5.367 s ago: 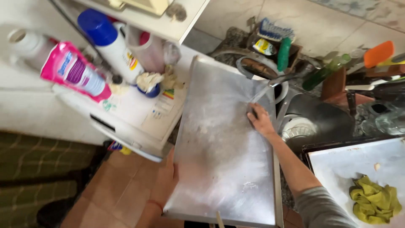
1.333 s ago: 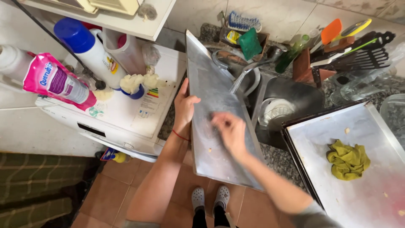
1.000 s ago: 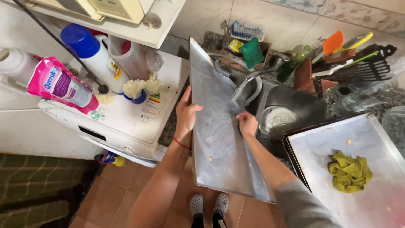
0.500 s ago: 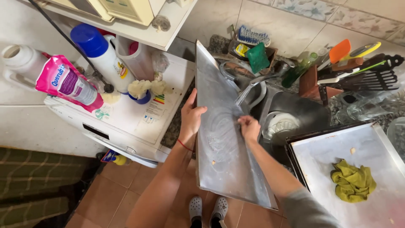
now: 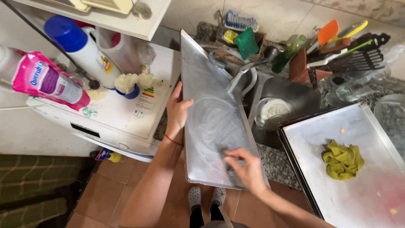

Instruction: Cleaning a metal baking tray with a yellow cloth in a kitchen.

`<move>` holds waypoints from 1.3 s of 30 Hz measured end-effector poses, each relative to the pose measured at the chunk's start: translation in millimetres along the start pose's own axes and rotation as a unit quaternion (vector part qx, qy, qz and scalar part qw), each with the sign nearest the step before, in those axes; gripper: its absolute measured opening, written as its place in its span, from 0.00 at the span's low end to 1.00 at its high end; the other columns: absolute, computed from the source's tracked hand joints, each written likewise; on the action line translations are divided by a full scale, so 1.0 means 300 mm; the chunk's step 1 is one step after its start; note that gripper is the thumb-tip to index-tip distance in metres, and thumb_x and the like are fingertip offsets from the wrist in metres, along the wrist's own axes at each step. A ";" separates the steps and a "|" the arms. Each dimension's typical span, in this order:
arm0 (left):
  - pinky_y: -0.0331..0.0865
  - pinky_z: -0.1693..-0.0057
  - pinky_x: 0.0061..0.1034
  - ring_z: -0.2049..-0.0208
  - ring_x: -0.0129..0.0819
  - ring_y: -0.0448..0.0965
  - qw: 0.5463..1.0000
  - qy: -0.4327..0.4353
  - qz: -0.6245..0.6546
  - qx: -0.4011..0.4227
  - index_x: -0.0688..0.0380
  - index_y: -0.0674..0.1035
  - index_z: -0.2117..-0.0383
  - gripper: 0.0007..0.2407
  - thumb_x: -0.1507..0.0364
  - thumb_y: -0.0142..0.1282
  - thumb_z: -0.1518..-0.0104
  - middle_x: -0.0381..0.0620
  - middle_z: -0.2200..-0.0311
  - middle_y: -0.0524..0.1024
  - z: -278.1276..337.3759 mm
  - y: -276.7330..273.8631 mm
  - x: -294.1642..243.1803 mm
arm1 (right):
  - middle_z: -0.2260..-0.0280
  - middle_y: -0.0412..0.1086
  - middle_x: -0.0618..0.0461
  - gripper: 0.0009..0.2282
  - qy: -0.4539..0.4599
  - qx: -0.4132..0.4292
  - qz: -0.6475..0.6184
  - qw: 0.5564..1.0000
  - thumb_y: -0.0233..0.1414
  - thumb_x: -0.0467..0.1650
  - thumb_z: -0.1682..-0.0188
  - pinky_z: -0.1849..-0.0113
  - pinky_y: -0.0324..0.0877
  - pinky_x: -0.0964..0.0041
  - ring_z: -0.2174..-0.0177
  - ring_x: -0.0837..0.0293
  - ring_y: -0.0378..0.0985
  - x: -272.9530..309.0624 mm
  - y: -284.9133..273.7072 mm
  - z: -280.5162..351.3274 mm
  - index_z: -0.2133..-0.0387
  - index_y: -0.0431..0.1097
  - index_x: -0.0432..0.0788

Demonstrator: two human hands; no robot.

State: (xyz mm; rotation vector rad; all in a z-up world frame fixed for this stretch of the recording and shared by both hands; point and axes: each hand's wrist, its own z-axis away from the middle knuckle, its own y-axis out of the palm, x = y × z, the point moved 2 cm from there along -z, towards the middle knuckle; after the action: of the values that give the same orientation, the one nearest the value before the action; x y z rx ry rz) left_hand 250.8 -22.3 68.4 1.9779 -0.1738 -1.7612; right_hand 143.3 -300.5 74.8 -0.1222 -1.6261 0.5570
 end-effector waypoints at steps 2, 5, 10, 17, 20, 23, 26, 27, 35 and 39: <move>0.67 0.44 0.20 0.51 0.30 0.74 1.000 -0.003 0.002 0.004 0.72 0.60 0.32 0.30 0.84 0.48 0.45 0.51 0.45 0.74 -0.001 0.014 -0.014 | 0.63 0.81 0.54 0.08 0.018 -0.018 0.019 1.000 0.62 0.28 0.56 0.67 0.76 0.68 0.69 0.64 0.81 -0.183 -0.052 -0.001 0.63 0.79 0.42; 0.67 0.43 0.20 0.50 0.30 0.74 1.000 -0.012 0.006 -0.004 0.72 0.60 0.32 0.30 0.84 0.48 0.46 0.51 0.45 0.74 -0.005 0.012 -0.012 | 0.72 0.80 0.47 0.07 0.158 -0.075 0.125 0.977 0.59 0.30 0.52 0.70 0.74 0.60 0.75 0.56 0.81 -0.435 -0.075 -0.103 0.63 0.78 0.41; 0.66 0.44 0.20 0.51 0.31 0.73 1.000 -0.007 -0.023 -0.005 0.72 0.60 0.32 0.30 0.83 0.49 0.46 0.52 0.45 0.74 0.003 0.001 -0.006 | 0.71 0.79 0.45 0.04 0.101 -0.145 0.157 0.972 0.59 0.30 0.51 0.68 0.73 0.59 0.72 0.50 0.82 -0.470 0.029 -0.338 0.67 0.79 0.42; 0.66 0.42 0.20 0.49 0.30 0.73 1.000 0.016 -0.008 0.001 0.73 0.61 0.33 0.30 0.83 0.49 0.48 0.51 0.43 0.72 -0.025 0.008 0.014 | 0.64 0.80 0.48 0.07 -0.134 -0.049 0.027 0.989 0.60 0.28 0.53 0.67 0.76 0.67 0.69 0.61 0.81 -0.125 -0.047 -0.042 0.63 0.80 0.38; 0.67 0.44 0.20 0.51 0.31 0.73 1.000 0.010 -0.001 -0.004 0.72 0.60 0.33 0.30 0.83 0.49 0.48 0.51 0.45 0.73 -0.030 0.028 -0.002 | 0.72 0.81 0.44 0.07 0.130 -0.043 0.122 0.983 0.60 0.29 0.49 0.74 0.66 0.64 0.80 0.57 0.71 -0.287 -0.046 -0.137 0.61 0.81 0.40; 0.66 0.44 0.20 0.51 0.31 0.73 1.000 0.005 0.002 -0.002 0.73 0.62 0.34 0.30 0.83 0.49 0.49 0.51 0.45 0.73 -0.021 0.033 -0.041 | 0.62 0.82 0.54 0.06 0.129 -0.056 0.076 0.987 0.59 0.30 0.52 0.74 0.72 0.67 0.77 0.61 0.78 -0.094 -0.011 -0.129 0.64 0.81 0.42; 0.67 0.45 0.20 0.51 0.32 0.73 1.000 -0.009 -0.011 0.000 0.74 0.64 0.34 0.30 0.83 0.49 0.50 0.51 0.46 0.74 -0.023 0.036 -0.046 | 0.66 0.81 0.47 0.08 -0.069 -0.044 0.001 0.997 0.61 0.28 0.54 0.67 0.74 0.67 0.70 0.60 0.80 0.000 -0.042 -0.007 0.63 0.80 0.37; 0.67 0.45 0.19 0.50 0.32 0.73 1.000 -0.007 -0.020 -0.004 0.73 0.64 0.35 0.30 0.83 0.49 0.51 0.51 0.46 0.74 -0.026 0.025 -0.048 | 0.64 0.81 0.47 0.06 -0.078 -0.029 0.027 0.996 0.61 0.27 0.53 0.66 0.75 0.67 0.68 0.61 0.82 -0.071 -0.052 -0.009 0.64 0.80 0.38; 0.67 0.46 0.19 0.48 0.33 0.73 0.999 -0.027 -0.017 -0.028 0.72 0.62 0.33 0.33 0.84 0.48 0.54 0.52 0.43 0.73 -0.047 0.002 -0.009 | 0.71 0.78 0.43 0.06 0.056 -0.061 0.182 0.980 0.60 0.28 0.53 0.66 0.73 0.58 0.72 0.47 0.81 -0.533 -0.046 -0.368 0.64 0.79 0.41; 0.67 0.44 0.19 0.45 0.34 0.73 1.000 -0.013 0.002 -0.026 0.73 0.61 0.33 0.34 0.85 0.47 0.55 0.52 0.42 0.72 -0.059 0.001 -0.011 | 0.71 0.77 0.42 0.07 0.044 0.039 0.197 0.979 0.58 0.28 0.53 0.67 0.73 0.56 0.70 0.46 0.81 -0.512 -0.150 -0.198 0.62 0.78 0.42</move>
State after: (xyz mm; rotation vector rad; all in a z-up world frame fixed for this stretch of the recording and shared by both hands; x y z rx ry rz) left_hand 267.3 -16.4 72.5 1.9166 -0.1397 -1.7716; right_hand 233.6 -383.9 -43.7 -0.4105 -1.4980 0.9042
